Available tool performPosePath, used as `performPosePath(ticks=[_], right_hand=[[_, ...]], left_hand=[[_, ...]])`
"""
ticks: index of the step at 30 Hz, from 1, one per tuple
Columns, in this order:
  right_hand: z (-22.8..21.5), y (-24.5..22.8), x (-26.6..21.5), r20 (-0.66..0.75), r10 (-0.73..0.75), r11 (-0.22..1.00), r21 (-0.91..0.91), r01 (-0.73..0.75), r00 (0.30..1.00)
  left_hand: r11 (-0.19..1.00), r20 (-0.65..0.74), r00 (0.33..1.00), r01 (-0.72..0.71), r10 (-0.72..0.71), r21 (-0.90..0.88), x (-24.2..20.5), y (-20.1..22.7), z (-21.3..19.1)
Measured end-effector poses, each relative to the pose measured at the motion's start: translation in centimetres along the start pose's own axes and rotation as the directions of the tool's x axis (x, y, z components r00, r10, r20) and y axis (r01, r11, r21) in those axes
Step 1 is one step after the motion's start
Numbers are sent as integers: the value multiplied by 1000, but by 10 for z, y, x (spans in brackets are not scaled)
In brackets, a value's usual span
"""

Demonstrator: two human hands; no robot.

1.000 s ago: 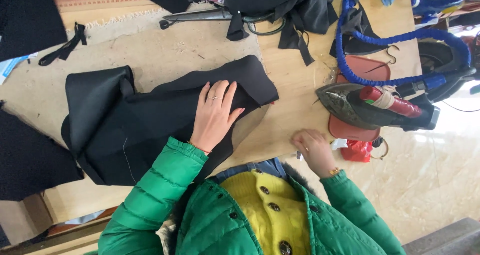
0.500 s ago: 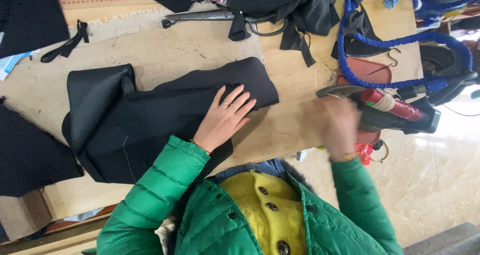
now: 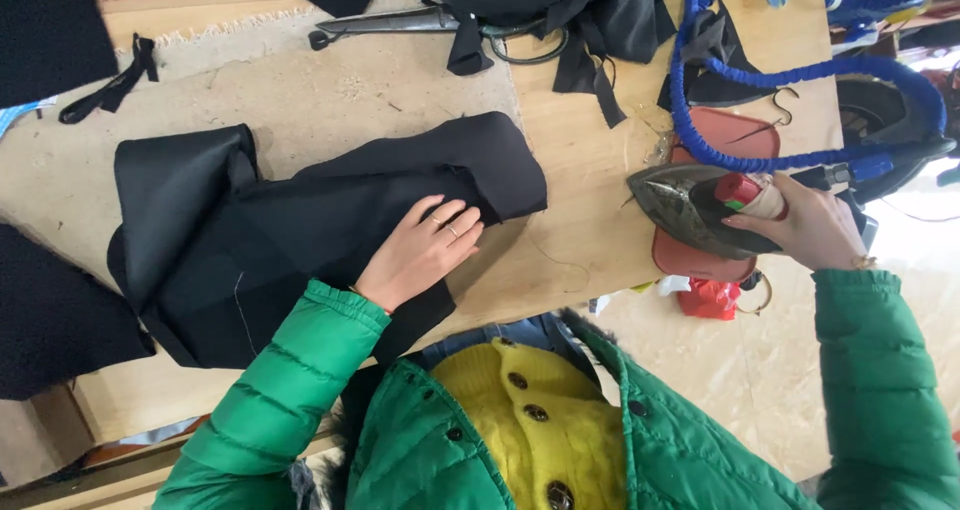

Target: The person irons a black fabric piece on a wooden table using a steam iron. They then place a patterned cloth over the fabric and continue ironing, smoothing the material with their hands between passes.

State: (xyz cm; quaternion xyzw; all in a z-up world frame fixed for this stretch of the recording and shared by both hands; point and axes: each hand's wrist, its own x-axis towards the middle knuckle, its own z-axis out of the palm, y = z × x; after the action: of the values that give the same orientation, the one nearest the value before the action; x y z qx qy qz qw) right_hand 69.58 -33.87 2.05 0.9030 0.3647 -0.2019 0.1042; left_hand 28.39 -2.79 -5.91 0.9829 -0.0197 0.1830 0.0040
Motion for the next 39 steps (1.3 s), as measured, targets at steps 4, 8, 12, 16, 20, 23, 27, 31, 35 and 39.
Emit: performPosePath(ticks=[4,8,12,16,20,23,27,31,35,39], right_hand=[[-24,-57,-26,47,-23,998,64,20,999],[-19,-103,-49,-88,-177,895,400,197,980],[20,-140,-66,-246,-184,907,331,261,952],[17,-179,-69,-333,-232,885,317,340,914],[24,-194,-65,-447,-355,893,99,439,821],[26,-195,-61,-481,-396,891,6,455,782],[28,-194,-61,-495,-438,879,-63,472,751],[29,-194,-63,-471,-452,881,-100,463,758],[26,-194,-65,-453,-462,876,-99,472,762],[24,-195,-66,-429,-457,878,-80,471,779]], left_hand=[[999,-7,1000,-31,31,-12,-2,-6,-2],[998,-65,996,-56,55,-16,-3,-8,-3],[992,-117,992,29,-43,-123,-18,0,32],[988,-150,988,4,-28,-156,-18,-2,35],[982,-155,987,10,-40,-190,-18,-3,29],[976,-154,987,22,-56,-215,-17,-4,31],[970,-150,986,35,-73,-241,-18,-2,34],[971,-154,986,32,-69,-236,-16,-2,32],[972,-152,986,34,-71,-232,-15,-2,30],[977,-155,986,30,-63,-210,-16,-2,32]])
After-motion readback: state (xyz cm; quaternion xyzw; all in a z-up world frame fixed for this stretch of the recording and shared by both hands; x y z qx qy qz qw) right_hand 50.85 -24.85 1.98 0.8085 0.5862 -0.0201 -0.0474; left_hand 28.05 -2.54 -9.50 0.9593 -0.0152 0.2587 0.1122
